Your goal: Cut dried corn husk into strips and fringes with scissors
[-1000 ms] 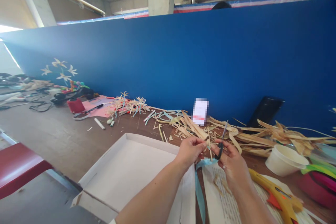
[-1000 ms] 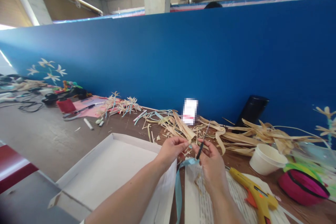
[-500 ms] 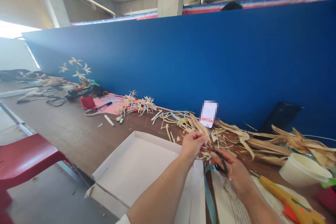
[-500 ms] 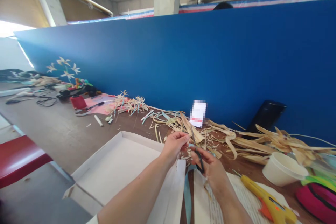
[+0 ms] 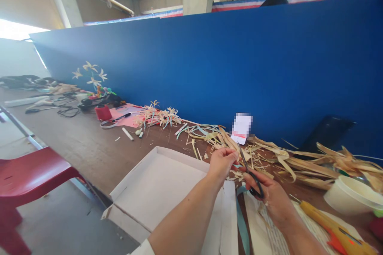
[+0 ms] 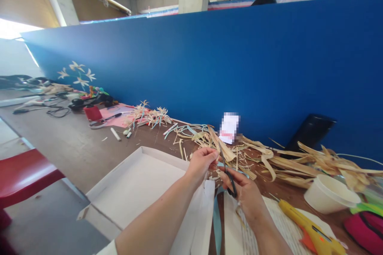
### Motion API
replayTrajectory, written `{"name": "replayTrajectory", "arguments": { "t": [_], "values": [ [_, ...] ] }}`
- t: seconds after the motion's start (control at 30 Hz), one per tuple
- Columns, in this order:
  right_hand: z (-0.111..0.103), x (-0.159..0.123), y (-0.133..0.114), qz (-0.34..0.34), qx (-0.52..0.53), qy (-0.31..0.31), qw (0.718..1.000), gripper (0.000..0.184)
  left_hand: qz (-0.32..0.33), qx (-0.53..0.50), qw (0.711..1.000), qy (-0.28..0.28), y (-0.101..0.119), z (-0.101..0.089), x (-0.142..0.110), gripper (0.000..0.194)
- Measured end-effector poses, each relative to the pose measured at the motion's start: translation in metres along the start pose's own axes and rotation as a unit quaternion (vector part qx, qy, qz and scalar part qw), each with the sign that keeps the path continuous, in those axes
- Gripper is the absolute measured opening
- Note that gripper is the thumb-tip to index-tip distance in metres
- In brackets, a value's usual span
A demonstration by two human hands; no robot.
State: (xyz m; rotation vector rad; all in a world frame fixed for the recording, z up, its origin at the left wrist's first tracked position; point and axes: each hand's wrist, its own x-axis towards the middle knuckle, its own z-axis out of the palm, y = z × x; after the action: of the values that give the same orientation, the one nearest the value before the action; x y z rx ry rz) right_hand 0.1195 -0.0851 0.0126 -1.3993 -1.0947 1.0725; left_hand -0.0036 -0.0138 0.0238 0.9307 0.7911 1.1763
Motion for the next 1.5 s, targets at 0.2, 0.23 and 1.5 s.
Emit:
{"name": "replayTrajectory", "arguments": {
  "t": [0.2, 0.23, 1.5],
  "values": [
    [-0.0010, 0.0013, 0.0013, -0.006, -0.003, 0.012, 1.000, 0.043, -0.009, -0.054, 0.998, -0.014, -0.0002, -0.0017, 0.0000, 0.022],
    [-0.0006, 0.0010, 0.0006, -0.011, -0.005, 0.015, 1.000, 0.042, -0.008, -0.068, 0.997, -0.023, -0.0003, -0.0021, 0.0000, 0.023],
    [0.0010, -0.0018, -0.0004, 0.001, 0.027, 0.016, 1.000, 0.038, 0.008, -0.070, 0.997, -0.010, 0.0002, 0.0033, 0.0003, 0.031]
  ]
}}
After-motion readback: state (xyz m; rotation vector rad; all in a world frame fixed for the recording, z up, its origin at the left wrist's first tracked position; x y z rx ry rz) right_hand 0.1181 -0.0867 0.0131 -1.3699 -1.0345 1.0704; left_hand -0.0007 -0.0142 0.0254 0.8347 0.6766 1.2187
